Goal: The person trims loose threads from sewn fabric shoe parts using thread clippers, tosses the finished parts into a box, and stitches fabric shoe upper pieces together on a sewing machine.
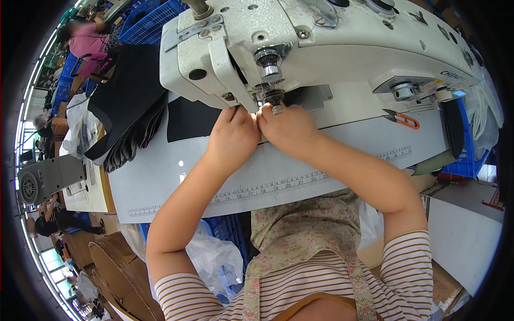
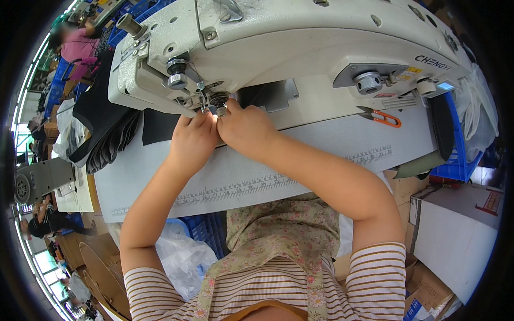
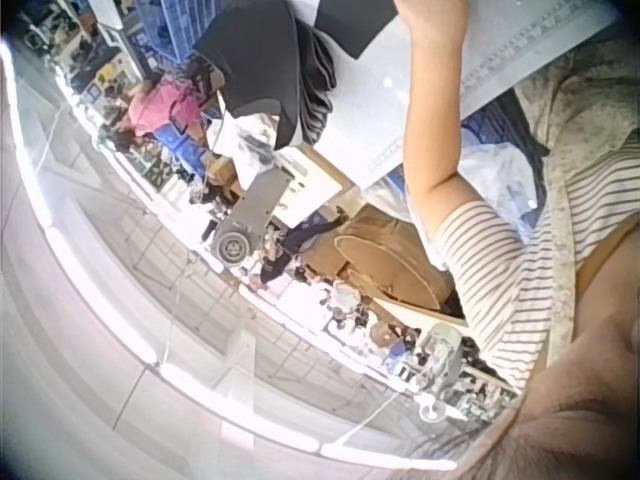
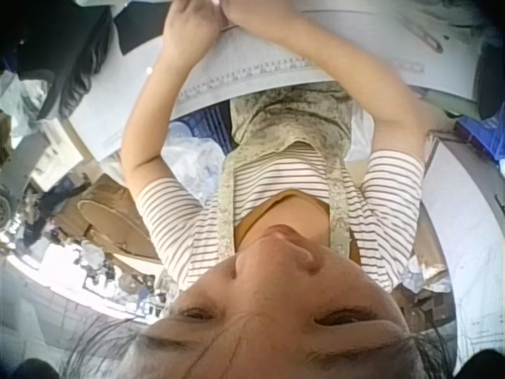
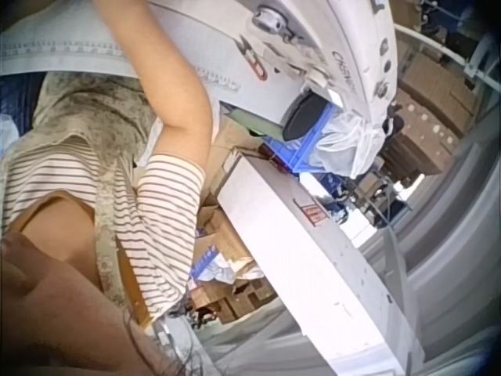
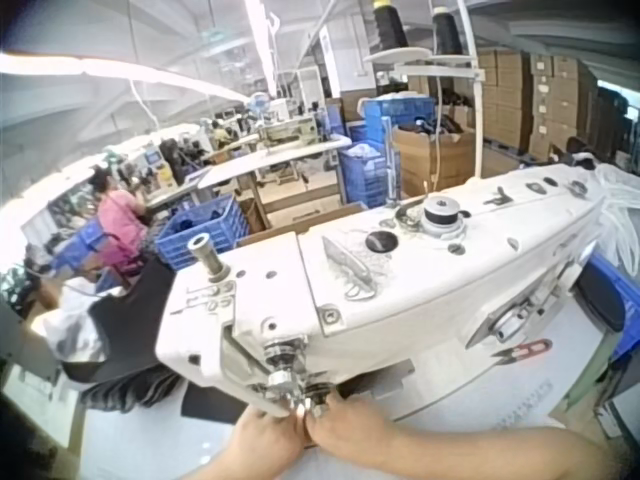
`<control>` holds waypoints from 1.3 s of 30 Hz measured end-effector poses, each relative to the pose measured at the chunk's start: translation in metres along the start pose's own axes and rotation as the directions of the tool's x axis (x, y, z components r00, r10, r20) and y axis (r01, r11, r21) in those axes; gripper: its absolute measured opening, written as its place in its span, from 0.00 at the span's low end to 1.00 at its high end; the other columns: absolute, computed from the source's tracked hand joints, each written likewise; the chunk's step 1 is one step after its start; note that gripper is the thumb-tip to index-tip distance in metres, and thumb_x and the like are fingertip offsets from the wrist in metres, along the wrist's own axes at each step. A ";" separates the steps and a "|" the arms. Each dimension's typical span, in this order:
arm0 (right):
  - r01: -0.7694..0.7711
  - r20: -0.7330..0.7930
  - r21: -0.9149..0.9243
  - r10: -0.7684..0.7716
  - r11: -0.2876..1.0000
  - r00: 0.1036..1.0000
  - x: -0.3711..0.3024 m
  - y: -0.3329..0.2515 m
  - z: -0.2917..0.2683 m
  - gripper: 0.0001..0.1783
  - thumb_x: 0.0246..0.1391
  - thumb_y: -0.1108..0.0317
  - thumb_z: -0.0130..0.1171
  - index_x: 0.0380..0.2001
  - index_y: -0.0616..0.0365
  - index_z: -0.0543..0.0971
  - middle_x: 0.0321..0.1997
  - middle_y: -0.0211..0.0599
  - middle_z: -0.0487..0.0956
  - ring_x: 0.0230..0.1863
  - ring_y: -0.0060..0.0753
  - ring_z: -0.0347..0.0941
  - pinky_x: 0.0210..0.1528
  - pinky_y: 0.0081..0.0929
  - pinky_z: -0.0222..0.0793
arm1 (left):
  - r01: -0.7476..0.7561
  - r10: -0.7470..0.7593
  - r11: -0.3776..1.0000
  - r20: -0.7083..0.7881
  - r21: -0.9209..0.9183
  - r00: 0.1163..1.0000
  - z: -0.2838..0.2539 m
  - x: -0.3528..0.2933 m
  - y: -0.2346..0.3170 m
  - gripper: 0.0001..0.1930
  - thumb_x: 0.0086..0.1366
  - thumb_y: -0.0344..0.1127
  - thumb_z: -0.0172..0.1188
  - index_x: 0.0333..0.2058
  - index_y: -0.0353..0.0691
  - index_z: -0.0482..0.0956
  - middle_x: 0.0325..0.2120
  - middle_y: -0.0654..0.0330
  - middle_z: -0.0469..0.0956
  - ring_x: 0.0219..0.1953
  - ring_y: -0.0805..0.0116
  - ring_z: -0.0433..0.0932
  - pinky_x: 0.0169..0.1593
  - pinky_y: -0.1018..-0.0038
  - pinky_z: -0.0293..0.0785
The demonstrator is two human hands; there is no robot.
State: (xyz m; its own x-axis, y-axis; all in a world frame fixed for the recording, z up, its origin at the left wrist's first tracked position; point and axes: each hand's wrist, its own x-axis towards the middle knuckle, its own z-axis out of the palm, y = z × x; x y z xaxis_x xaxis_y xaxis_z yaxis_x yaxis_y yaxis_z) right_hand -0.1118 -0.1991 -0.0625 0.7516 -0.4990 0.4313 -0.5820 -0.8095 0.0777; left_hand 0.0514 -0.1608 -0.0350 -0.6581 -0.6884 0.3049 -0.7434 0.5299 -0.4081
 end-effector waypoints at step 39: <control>0.469 0.021 -0.063 -0.468 0.881 0.883 -0.008 0.054 -0.031 0.04 0.43 0.65 0.54 0.23 0.50 0.75 0.29 0.24 0.74 0.43 0.27 0.69 0.53 0.28 0.62 | -0.173 0.183 0.982 0.152 -0.080 0.971 -0.025 -0.009 -0.013 0.13 0.47 0.31 0.56 0.34 0.32 0.75 0.33 0.55 0.78 0.46 0.62 0.75 0.47 0.71 0.71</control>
State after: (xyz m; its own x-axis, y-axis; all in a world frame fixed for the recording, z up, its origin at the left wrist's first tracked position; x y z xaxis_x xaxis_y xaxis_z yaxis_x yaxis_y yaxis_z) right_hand -0.1587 -0.2291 -0.0340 0.9431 -0.0680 0.3255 -0.1799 -0.9276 0.3274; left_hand 0.0642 -0.1488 -0.0106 -0.7573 -0.6467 0.0904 -0.6256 0.6787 -0.3847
